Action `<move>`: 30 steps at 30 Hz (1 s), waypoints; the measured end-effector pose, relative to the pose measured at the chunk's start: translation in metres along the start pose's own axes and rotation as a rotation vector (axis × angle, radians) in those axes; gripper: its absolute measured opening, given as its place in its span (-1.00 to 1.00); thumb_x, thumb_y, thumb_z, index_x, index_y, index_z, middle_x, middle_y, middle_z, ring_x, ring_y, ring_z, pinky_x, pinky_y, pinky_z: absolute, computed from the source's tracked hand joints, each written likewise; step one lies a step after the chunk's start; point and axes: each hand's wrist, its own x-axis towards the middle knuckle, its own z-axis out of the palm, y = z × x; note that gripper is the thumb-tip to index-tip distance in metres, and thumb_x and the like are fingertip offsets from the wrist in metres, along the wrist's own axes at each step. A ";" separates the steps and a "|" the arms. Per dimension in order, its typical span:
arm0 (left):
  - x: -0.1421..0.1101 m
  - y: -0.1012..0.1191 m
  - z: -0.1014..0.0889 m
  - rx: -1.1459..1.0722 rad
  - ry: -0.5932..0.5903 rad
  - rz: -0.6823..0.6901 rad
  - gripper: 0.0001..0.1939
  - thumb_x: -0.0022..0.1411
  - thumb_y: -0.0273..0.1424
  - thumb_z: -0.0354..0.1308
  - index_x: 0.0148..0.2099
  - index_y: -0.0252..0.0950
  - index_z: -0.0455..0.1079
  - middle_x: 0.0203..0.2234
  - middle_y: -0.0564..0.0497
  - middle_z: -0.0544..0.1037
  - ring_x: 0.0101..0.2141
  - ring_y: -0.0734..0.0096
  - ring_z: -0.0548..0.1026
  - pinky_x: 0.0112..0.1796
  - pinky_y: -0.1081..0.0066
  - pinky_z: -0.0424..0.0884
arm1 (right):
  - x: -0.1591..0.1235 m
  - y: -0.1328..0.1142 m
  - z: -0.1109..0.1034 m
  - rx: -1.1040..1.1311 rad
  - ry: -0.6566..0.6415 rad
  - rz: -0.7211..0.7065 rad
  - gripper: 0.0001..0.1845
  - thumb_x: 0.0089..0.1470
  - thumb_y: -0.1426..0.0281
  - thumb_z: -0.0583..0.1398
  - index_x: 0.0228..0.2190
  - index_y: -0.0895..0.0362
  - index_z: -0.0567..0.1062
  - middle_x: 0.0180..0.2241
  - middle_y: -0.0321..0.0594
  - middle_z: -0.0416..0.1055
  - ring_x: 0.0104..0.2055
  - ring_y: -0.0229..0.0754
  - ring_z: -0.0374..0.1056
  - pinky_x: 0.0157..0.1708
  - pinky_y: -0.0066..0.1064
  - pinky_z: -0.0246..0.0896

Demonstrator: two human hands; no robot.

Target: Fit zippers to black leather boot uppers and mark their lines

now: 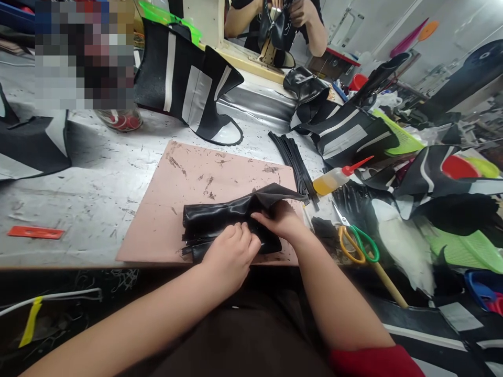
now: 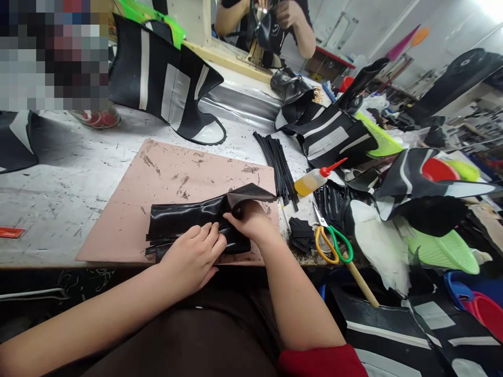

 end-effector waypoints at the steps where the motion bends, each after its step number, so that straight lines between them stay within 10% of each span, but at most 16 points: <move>1: 0.002 0.001 0.000 0.001 -0.001 -0.001 -0.44 0.12 -0.23 0.01 0.08 -0.51 0.16 0.04 -0.41 0.26 -0.05 -0.02 0.31 -0.15 0.19 0.18 | 0.000 0.001 0.000 0.002 -0.011 -0.001 -0.74 -0.15 0.20 0.23 -0.43 0.12 0.47 -0.38 -0.07 0.47 -0.21 0.07 0.38 -0.24 -0.18 0.28; 12: 0.017 0.008 -0.001 0.087 0.017 0.039 -0.48 0.12 -0.27 0.01 0.03 -0.57 0.20 0.00 -0.44 0.30 -0.05 -0.06 0.32 -0.16 0.19 0.19 | -0.003 0.022 -0.017 0.359 -0.019 -0.055 -0.57 -0.19 0.33 0.27 -0.20 0.16 0.44 -0.15 -0.12 0.44 -0.09 -0.06 0.34 -0.10 -0.23 0.26; 21: 0.020 0.004 -0.004 0.038 -0.004 0.052 -0.44 0.09 -0.20 0.06 0.03 -0.53 0.21 0.03 -0.45 0.25 -0.05 -0.04 0.30 -0.14 0.18 0.15 | 0.010 0.030 -0.009 0.331 -0.062 0.093 -0.77 -0.18 0.25 0.27 -0.50 0.16 0.48 -0.62 -0.28 0.43 -0.58 -0.21 0.35 -0.52 -0.33 0.33; 30: 0.031 0.003 -0.009 -0.048 -0.020 0.038 -0.47 -0.04 -0.18 0.17 -0.08 -0.44 0.29 0.06 -0.36 0.26 -0.06 0.02 0.31 -0.09 0.17 0.13 | 0.015 0.026 -0.031 0.189 -0.087 -0.117 -0.59 -0.18 0.36 0.26 -0.18 0.09 0.47 -0.13 -0.19 0.44 -0.07 -0.07 0.34 -0.08 -0.26 0.25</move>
